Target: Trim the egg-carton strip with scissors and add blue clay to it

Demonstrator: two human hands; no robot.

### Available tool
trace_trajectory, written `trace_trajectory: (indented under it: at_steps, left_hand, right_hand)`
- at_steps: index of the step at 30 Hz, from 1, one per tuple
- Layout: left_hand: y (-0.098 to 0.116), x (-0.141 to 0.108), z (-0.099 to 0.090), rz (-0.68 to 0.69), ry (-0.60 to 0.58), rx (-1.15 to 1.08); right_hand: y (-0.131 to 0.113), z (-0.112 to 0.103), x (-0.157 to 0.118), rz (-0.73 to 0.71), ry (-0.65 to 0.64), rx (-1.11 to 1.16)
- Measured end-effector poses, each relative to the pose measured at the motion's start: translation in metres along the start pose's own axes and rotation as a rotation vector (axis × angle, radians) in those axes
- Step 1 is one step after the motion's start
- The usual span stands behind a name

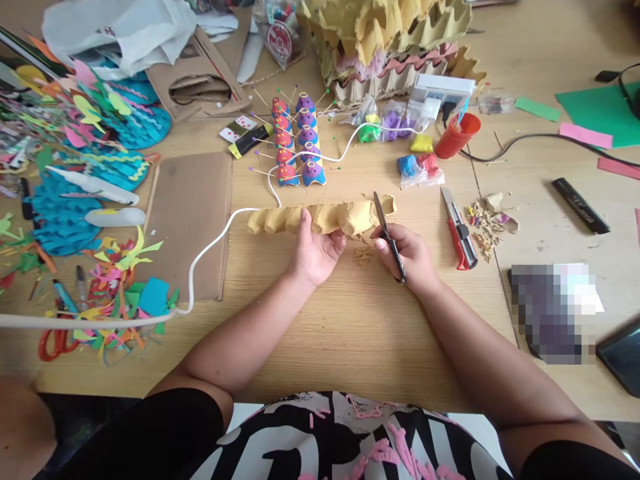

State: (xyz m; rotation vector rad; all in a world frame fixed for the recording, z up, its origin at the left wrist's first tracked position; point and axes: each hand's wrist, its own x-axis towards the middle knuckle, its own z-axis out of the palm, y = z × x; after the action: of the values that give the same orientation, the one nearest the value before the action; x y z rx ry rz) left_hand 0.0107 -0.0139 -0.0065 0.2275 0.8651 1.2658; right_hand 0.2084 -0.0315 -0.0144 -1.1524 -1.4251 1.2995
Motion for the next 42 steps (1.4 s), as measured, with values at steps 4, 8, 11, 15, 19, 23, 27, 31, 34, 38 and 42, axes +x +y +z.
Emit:
trace_trajectory:
  at_steps: [4,8,11,15,19,23,27,31,34,38,42]
  left_hand:
    - [-0.003,0.003,-0.001,0.022,0.019,0.021]
    - [-0.005,0.006,-0.002,0.035,0.053,0.041]
    - [-0.007,0.006,-0.003,0.057,0.046,0.046]
    - [-0.011,0.003,-0.002,0.095,0.014,0.067]
    - [-0.015,0.001,-0.002,0.121,0.026,0.112]
    - [-0.017,0.002,-0.003,0.111,0.025,0.134]
    - [-0.019,0.001,-0.005,0.109,0.001,0.164]
    - [-0.02,-0.001,-0.009,0.111,-0.112,0.202]
    - [-0.019,-0.004,-0.011,0.112,-0.172,0.223]
    - [-0.016,-0.006,-0.008,0.123,-0.159,0.21]
    - [-0.013,-0.005,-0.003,0.11,-0.168,0.16]
  right_hand:
    - [-0.001,0.001,0.0,-0.026,-0.002,-0.041]
    - [-0.002,0.002,0.001,-0.024,-0.021,-0.057]
    - [-0.002,0.002,0.002,-0.014,-0.02,-0.059]
    - [-0.003,0.002,0.003,-0.014,-0.019,-0.028]
    - [-0.006,0.003,0.001,0.003,-0.018,0.03]
    - [-0.01,0.004,-0.002,0.02,-0.005,0.061]
    - [-0.011,0.004,-0.001,0.027,-0.022,0.104]
    - [-0.008,0.004,0.001,0.015,-0.032,0.197]
    - [-0.006,0.005,0.0,0.044,0.009,0.251]
    - [-0.003,0.005,0.0,0.063,0.013,0.289]
    - [0.001,0.005,0.001,0.071,0.006,0.291]
